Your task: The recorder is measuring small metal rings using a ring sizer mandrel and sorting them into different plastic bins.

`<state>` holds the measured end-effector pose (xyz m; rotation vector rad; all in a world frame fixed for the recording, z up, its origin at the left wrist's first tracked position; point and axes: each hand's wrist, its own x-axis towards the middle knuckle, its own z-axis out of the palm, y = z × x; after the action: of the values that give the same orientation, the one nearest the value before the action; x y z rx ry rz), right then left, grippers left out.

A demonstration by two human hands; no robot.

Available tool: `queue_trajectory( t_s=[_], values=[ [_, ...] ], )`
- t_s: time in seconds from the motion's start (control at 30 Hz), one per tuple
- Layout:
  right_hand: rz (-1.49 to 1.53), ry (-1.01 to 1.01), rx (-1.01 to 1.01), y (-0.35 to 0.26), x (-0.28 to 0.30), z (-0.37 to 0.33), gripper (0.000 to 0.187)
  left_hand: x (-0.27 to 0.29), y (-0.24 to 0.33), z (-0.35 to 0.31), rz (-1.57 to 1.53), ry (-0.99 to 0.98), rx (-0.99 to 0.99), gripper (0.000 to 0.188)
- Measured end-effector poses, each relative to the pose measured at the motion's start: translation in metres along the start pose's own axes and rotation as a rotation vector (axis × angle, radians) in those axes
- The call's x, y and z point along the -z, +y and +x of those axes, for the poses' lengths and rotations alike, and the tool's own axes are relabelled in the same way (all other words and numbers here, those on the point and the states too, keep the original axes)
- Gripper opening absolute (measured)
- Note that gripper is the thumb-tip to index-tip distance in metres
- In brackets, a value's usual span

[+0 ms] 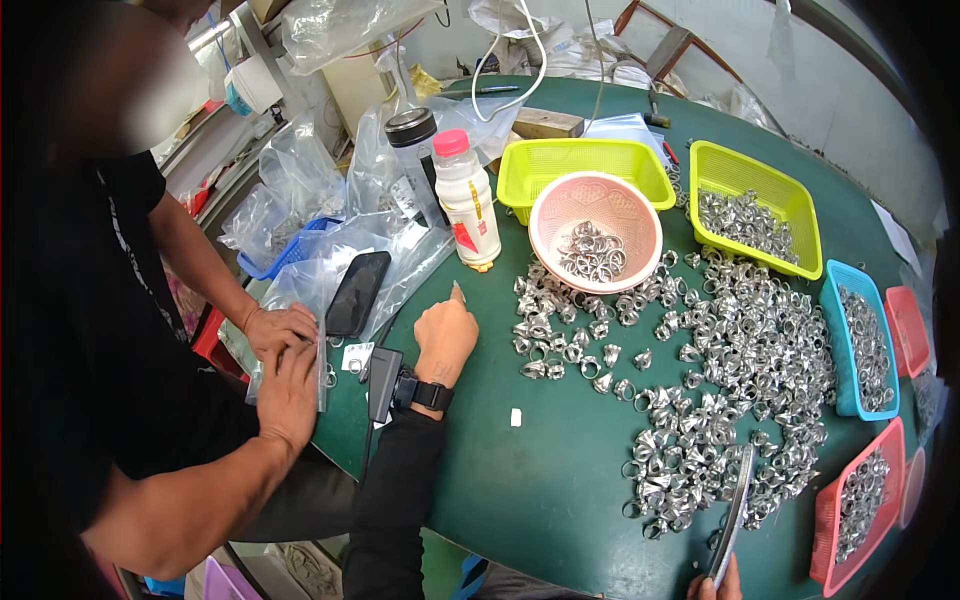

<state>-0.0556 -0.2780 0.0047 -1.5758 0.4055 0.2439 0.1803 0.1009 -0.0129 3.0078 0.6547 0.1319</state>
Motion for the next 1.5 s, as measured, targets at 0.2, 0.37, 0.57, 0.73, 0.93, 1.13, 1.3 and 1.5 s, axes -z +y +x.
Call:
queue_trajectory(
  t_s=[0.2, 0.37, 0.57, 0.73, 0.93, 1.13, 1.3, 1.5],
  values=[
    [-0.008, -0.001, 0.028, 0.002, 0.001, -0.001, 0.04, 0.025, -0.003, -0.029, -0.144, 0.255, 0.007, 0.026],
    [0.006, 0.017, 0.023, 0.002, 0.002, -0.003, 0.039, 0.034, -0.009, -0.112, -1.232, -0.33, -0.039, 0.019],
    [-0.009, -0.021, 0.086, 0.008, 0.005, -0.009, 0.042, 0.019, 0.006, -0.175, -1.945, -0.664, -0.042, 0.014],
    [-0.124, -0.219, 0.059, 0.01, 0.007, -0.026, 0.042, 0.025, 0.038, -0.196, -1.993, -0.834, -0.224, 0.018],
    [-0.263, -0.378, 0.228, 0.018, 0.015, -0.038, 0.043, 0.052, 0.062, -0.208, -1.887, -0.939, -0.301, 0.025],
    [-0.266, -0.361, 0.255, 0.002, 0.016, -0.043, 0.041, 0.052, 0.079, -0.214, -1.787, -1.066, -0.304, 0.026],
    [-0.195, -0.358, 0.229, -0.006, 0.007, -0.04, 0.041, 0.056, 0.088, -0.219, -1.688, -1.236, -0.178, 0.027],
    [-0.166, -0.357, 0.234, 0.0, 0.008, -0.037, 0.041, 0.043, 0.097, -0.222, -1.904, -1.098, -0.294, 0.037]
  ],
)
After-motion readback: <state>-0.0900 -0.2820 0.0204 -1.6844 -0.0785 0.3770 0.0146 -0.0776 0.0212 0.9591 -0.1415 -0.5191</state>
